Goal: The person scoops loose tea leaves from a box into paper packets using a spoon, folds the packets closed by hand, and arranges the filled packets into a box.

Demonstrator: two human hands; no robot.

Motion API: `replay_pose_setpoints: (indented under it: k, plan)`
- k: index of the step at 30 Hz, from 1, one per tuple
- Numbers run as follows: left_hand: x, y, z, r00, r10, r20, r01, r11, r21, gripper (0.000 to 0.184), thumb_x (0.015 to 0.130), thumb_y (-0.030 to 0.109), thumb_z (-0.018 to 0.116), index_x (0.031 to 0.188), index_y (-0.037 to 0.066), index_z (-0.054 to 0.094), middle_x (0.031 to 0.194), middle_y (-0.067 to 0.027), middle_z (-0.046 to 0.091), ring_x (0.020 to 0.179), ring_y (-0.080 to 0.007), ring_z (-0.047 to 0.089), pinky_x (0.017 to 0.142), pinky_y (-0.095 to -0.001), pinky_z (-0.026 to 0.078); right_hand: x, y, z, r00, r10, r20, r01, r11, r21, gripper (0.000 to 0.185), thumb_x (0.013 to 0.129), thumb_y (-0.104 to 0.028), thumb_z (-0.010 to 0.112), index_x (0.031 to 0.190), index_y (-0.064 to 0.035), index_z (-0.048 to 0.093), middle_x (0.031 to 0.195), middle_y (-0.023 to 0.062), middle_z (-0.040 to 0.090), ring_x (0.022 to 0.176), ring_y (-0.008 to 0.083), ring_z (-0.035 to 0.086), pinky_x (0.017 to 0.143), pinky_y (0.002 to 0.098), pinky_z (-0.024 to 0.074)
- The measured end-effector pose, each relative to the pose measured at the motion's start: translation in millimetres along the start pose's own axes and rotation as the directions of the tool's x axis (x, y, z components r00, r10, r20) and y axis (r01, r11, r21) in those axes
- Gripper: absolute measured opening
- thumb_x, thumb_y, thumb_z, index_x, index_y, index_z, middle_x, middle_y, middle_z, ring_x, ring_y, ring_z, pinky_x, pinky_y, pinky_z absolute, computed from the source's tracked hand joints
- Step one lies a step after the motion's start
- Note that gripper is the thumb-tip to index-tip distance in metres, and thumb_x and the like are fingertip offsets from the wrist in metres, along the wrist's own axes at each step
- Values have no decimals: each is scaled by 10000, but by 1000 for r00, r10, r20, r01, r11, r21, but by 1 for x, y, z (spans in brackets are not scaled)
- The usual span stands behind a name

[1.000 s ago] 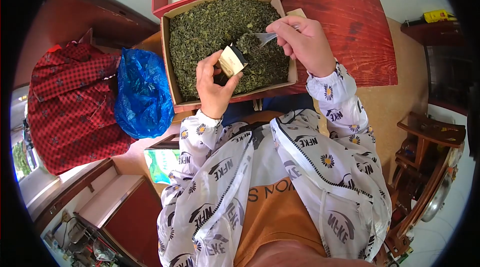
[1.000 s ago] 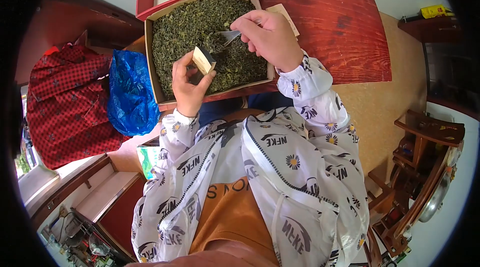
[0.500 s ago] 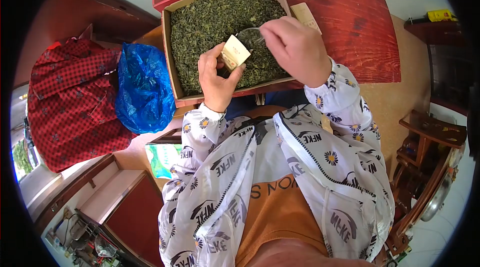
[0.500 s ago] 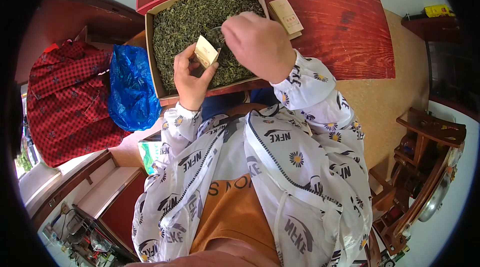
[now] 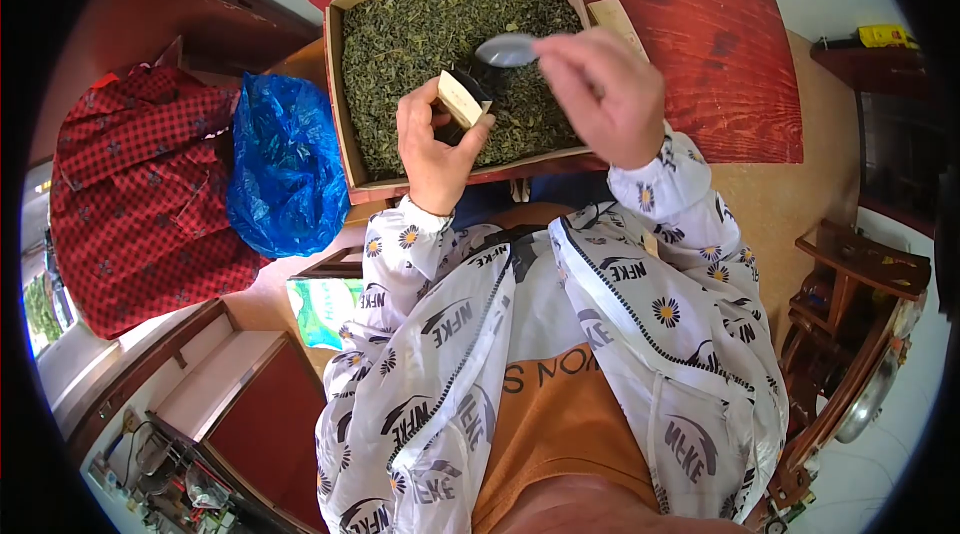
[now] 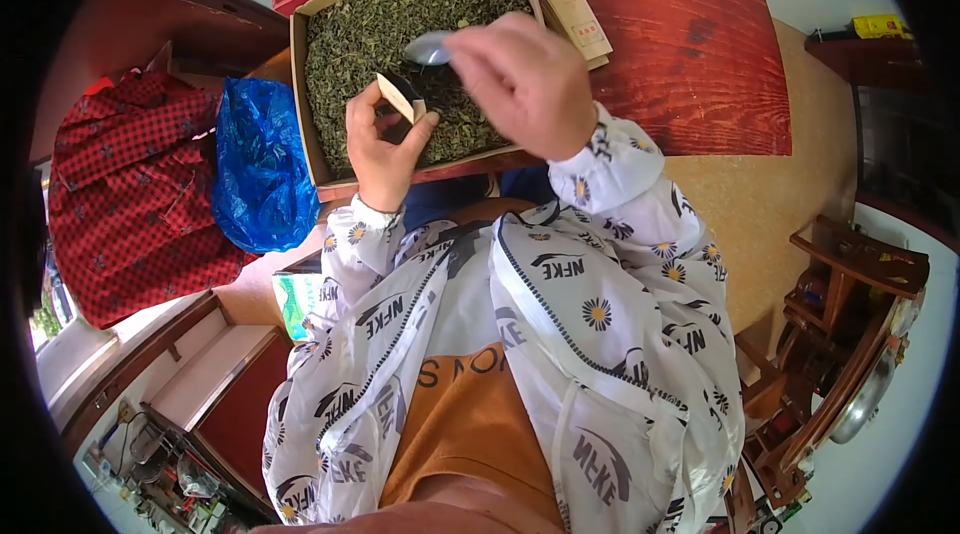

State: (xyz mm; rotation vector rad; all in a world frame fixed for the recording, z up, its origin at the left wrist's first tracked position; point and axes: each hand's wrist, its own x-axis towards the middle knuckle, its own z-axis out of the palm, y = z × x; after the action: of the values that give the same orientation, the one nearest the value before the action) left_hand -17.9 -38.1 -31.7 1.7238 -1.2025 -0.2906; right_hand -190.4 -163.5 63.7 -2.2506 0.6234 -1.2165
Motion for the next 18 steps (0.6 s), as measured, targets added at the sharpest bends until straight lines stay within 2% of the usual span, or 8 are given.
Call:
replay_pose_setpoints:
  k: [1, 5, 8, 9, 12, 14, 16, 18]
  plan:
    - [0, 0, -1, 1000, -16, 13, 17, 999, -33, 646, 760, 70, 896, 1318, 28, 575, 1196, -101, 554, 1045, -198, 636, 829, -296, 600, -1, 8, 0, 993, 117, -5, -117, 993, 15, 131, 927, -145, 712, 1019, -56, 741, 790, 101, 631, 673, 276, 640, 575, 366, 519]
    - [-1, -2, -1, 1000, -6, 15, 7, 998, -69, 646, 761, 44, 889, 1325, 29, 573, 1203, -92, 543, 1047, -192, 633, 829, -301, 600, -28, 62, 25, 981, 75, 180, -30, 970, -240, 112, 928, -153, 701, 995, -71, 733, 858, 99, 661, 735, 316, 664, 666, 409, 545]
    - [-2, -2, -1, 1000, 8, 19, -6, 996, -84, 650, 764, 27, 885, 1332, 29, 570, 1206, -86, 536, 1048, -186, 629, 832, -304, 601, -46, 71, 42, 947, 79, 313, -5, 973, -230, 119, 941, -177, 683, 997, -86, 734, 854, 103, 644, 757, 321, 665, 705, 430, 550]
    - [-3, -2, -1, 1000, 13, 16, -12, 996, -88, 653, 763, 25, 885, 1335, 29, 569, 1205, -86, 536, 1048, -185, 628, 834, -304, 600, -52, 70, 45, 926, 152, 347, -91, 979, -184, 125, 943, -178, 671, 985, -81, 737, 865, 114, 667, 783, 328, 676, 742, 441, 548]
    - [-4, -4, -1, 1000, 16, 15, -15, 996, -88, 662, 761, 26, 889, 1340, 30, 568, 1205, -85, 536, 1051, -183, 627, 835, -305, 600, -51, 61, 48, 904, 269, 333, -247, 963, -108, 128, 938, -161, 658, 947, -65, 741, 872, 120, 697, 822, 339, 683, 767, 439, 550]
    - [-3, -3, -1, 1000, 20, 19, -18, 996, -88, 668, 758, 28, 892, 1342, 30, 567, 1206, -84, 536, 1054, -183, 626, 836, -306, 599, -49, 69, 48, 918, 266, 294, -232, 962, -145, 162, 943, -170, 648, 932, -41, 746, 842, 117, 724, 754, 287, 710, 703, 400, 564]
    - [-3, -2, -1, 1000, 23, 21, -21, 996, -83, 673, 756, 35, 896, 1344, 30, 568, 1215, -84, 537, 1062, -184, 626, 835, -308, 599, -44, 70, 44, 647, 646, 404, -729, 680, 79, 198, 944, -190, 651, 955, -19, 749, 795, 103, 726, 645, 205, 709, 612, 350, 558]
    - [-2, 0, -1, 999, 28, 22, -26, 997, -74, 677, 751, 39, 898, 1344, 33, 570, 1220, -87, 544, 1063, -189, 628, 832, -308, 599, -34, 66, 35, 622, 684, 381, -767, 631, 119, 227, 941, -208, 662, 979, -2, 751, 772, 72, 725, 585, 130, 682, 550, 288, 531]
